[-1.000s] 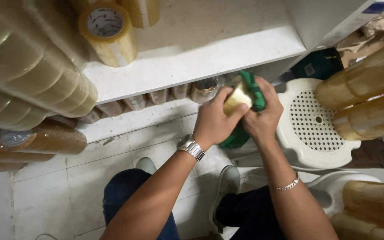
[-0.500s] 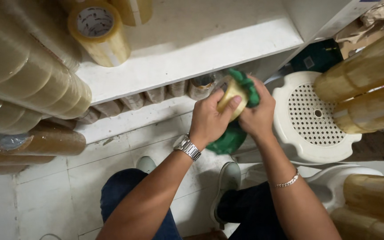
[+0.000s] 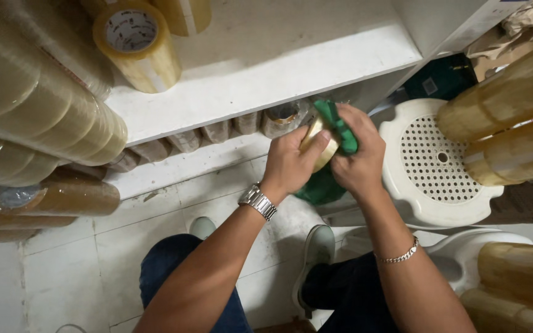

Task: The person wipes multiple rolls of clear packing tape with a green cloth, handling them one at a time. After wiping each roll, the person places it on a white shelf among other tape rolls.

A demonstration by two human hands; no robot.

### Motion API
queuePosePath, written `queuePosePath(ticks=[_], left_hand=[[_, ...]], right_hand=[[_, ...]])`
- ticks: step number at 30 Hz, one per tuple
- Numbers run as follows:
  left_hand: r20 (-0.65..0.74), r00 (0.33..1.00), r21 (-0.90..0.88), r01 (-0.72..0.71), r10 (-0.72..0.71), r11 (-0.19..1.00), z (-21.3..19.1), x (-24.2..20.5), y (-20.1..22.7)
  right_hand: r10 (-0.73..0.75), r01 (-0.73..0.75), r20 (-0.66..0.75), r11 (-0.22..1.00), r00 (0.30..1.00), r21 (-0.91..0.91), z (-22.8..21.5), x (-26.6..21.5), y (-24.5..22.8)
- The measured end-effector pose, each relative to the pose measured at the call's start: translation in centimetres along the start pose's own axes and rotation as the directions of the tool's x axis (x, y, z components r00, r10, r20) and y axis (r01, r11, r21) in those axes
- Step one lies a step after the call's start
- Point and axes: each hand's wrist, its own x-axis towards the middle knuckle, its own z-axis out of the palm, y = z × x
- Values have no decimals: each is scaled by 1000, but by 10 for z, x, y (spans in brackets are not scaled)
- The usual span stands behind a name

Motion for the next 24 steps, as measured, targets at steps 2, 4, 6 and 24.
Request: queuePosePath(ticks=[2, 4, 6, 24], left_hand=[[0, 997, -24, -77, 77, 997, -2, -3, 1], [-1, 987, -46, -161, 161, 986, -6, -4, 3], [5, 955, -84, -294, 295, 952, -8, -4, 8], [108, 963, -210, 266, -248, 941, 2, 3, 16]], right_hand=[[50, -50, 2, 997, 999, 65, 3, -3, 1], [94, -93, 1, 987, 996, 130, 3, -4, 2], [236, -241, 55, 958, 970, 155, 0, -5, 3], [-336, 284, 20, 759, 942, -586, -3, 4, -23]])
